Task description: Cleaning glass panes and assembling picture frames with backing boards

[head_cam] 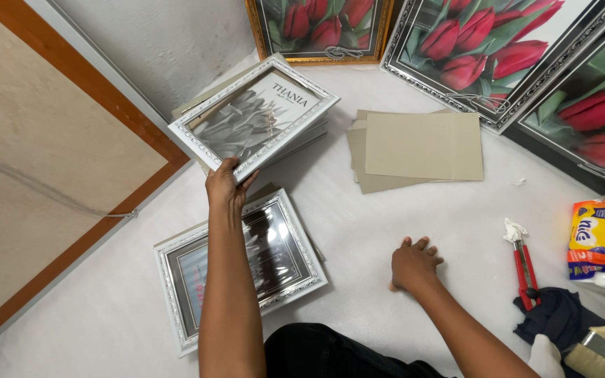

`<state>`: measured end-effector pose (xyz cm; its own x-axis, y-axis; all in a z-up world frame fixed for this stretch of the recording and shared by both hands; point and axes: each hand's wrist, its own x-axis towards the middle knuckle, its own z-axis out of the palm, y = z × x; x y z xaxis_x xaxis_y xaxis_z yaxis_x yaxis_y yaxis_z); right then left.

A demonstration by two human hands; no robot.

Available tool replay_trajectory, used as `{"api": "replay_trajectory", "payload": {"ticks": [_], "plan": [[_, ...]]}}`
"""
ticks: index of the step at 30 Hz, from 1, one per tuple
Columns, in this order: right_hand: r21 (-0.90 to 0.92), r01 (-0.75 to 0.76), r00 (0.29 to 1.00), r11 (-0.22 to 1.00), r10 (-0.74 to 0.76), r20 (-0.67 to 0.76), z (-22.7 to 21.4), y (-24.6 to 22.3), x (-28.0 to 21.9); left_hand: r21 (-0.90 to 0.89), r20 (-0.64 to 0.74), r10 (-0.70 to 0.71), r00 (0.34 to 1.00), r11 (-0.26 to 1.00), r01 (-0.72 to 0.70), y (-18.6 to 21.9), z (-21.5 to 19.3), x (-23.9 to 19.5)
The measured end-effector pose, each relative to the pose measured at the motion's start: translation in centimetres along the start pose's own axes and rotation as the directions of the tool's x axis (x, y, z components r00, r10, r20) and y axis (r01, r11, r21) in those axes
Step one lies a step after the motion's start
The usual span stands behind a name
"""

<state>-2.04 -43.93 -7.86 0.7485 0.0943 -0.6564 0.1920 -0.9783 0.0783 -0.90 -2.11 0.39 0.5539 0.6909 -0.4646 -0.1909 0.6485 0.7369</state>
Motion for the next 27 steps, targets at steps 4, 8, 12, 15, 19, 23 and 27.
{"api": "replay_trajectory", "payload": {"ticks": [4, 8, 12, 15, 19, 23, 27], "plan": [[0.273, 0.138, 0.988, 0.952, -0.152, 0.031, -12.3, -4.9, -6.8, 0.000, -0.043, 0.006, 0.999, 1.000, -0.006, -0.9, 0.2, -2.6], [0.993, 0.115, 0.943, -0.034, -0.312, -0.120, -16.8, -11.2, -5.1, -0.004, -0.135, 0.047, 0.990, 0.999, -0.048, -2.4, 1.1, -6.1], [0.863, -0.143, 0.863, -0.485, -0.489, -0.131, -18.2, -16.9, -1.3, -0.028, -0.170, 0.086, 0.982, 0.995, -0.092, -2.8, 1.7, -9.3], [0.763, -0.270, 0.841, -0.587, -0.530, -0.110, -15.1, -20.1, 7.5, -0.035, -0.226, 0.084, 0.970, 0.995, -0.095, -4.0, 1.3, -10.6], [0.714, -0.317, 0.861, -0.625, -0.505, -0.059, -14.2, -21.9, 9.4, -0.040, -0.273, 0.079, 0.959, 0.995, -0.093, -4.5, 1.7, -12.1], [0.699, -0.284, 0.889, -0.656, -0.453, -0.063, -14.0, -22.7, 10.2, -0.023, -0.265, 0.140, 0.954, 0.988, -0.151, -4.9, 1.4, -12.2], [0.691, -0.236, 0.912, -0.683, -0.402, -0.086, -14.6, -20.8, 9.4, 0.044, -0.218, 0.197, 0.956, 0.980, -0.192, -4.2, 2.8, -14.8]]}}
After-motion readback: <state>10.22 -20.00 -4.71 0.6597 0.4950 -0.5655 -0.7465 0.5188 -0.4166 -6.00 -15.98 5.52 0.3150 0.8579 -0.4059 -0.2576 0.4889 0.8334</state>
